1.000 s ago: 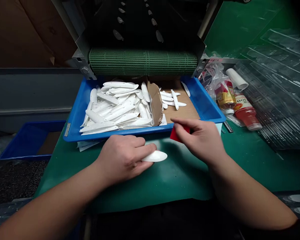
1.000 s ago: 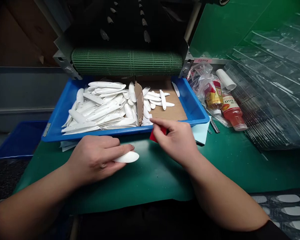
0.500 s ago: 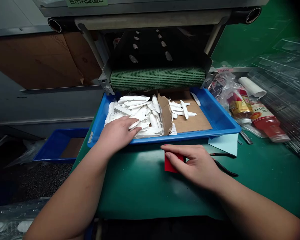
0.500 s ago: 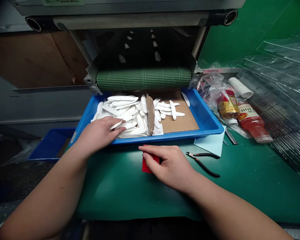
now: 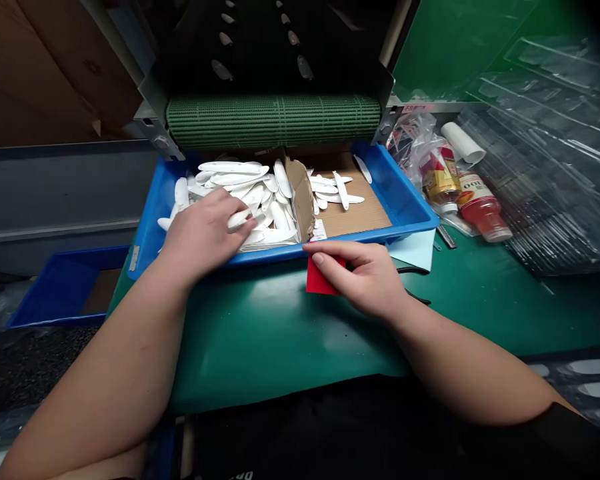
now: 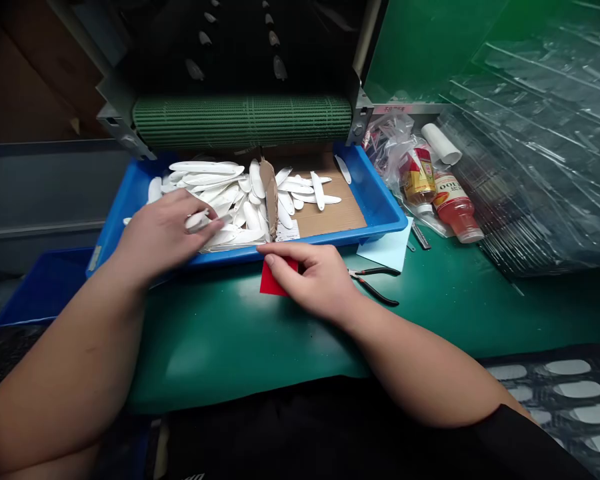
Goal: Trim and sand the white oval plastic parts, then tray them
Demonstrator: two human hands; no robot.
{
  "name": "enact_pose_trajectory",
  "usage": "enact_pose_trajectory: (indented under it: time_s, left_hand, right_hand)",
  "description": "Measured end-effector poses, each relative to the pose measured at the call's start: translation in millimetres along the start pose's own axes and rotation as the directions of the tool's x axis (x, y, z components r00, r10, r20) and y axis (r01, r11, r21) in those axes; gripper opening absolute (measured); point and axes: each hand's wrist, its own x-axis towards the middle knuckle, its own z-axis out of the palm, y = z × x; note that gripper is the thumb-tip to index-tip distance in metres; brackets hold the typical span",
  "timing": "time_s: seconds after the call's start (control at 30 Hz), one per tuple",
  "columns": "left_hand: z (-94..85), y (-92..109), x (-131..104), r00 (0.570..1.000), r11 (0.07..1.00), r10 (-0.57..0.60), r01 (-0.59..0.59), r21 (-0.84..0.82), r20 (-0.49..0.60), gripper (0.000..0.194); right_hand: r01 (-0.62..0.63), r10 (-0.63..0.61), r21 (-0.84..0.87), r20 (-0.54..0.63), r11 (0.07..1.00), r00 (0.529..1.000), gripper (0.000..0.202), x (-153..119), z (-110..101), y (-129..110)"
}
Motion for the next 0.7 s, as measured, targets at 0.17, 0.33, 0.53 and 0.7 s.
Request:
enact_pose_trajectory:
  time_s: [0.17,0.33,0.53,0.7]
  left_hand:
    - [-5.5,8,-10,0.957,0.978,-0.126,0.075,-0.196,-0.262,0.033]
    - [-12.4,26,-17,0.814,0.875,-0.309,0.039,-0.483,-0.493,0.028]
    - [-14.3,53,-46,0.898,0.716,-0.218,-0.119,-0.688,-0.382,0.015]
    - [-2.3,73,-61,0.962,0.686,0.222,-0.271,-0.676,-0.16,0.007]
  right_hand:
    - [-0.102,0.125,0.211,-0.097,0.972,0.987,0.028,3,-4,3]
    - [-0.169,0.202,0.302,-0.083,0.938,0.976,0.031,3,-4,5]
    - [-0.244,0.294,0.559,0.001,0.792,0.956,0.033,1,-4,5]
    - [-0.372,0.283,0.71,0.247,0.598,0.927,0.027,0,-1,-2]
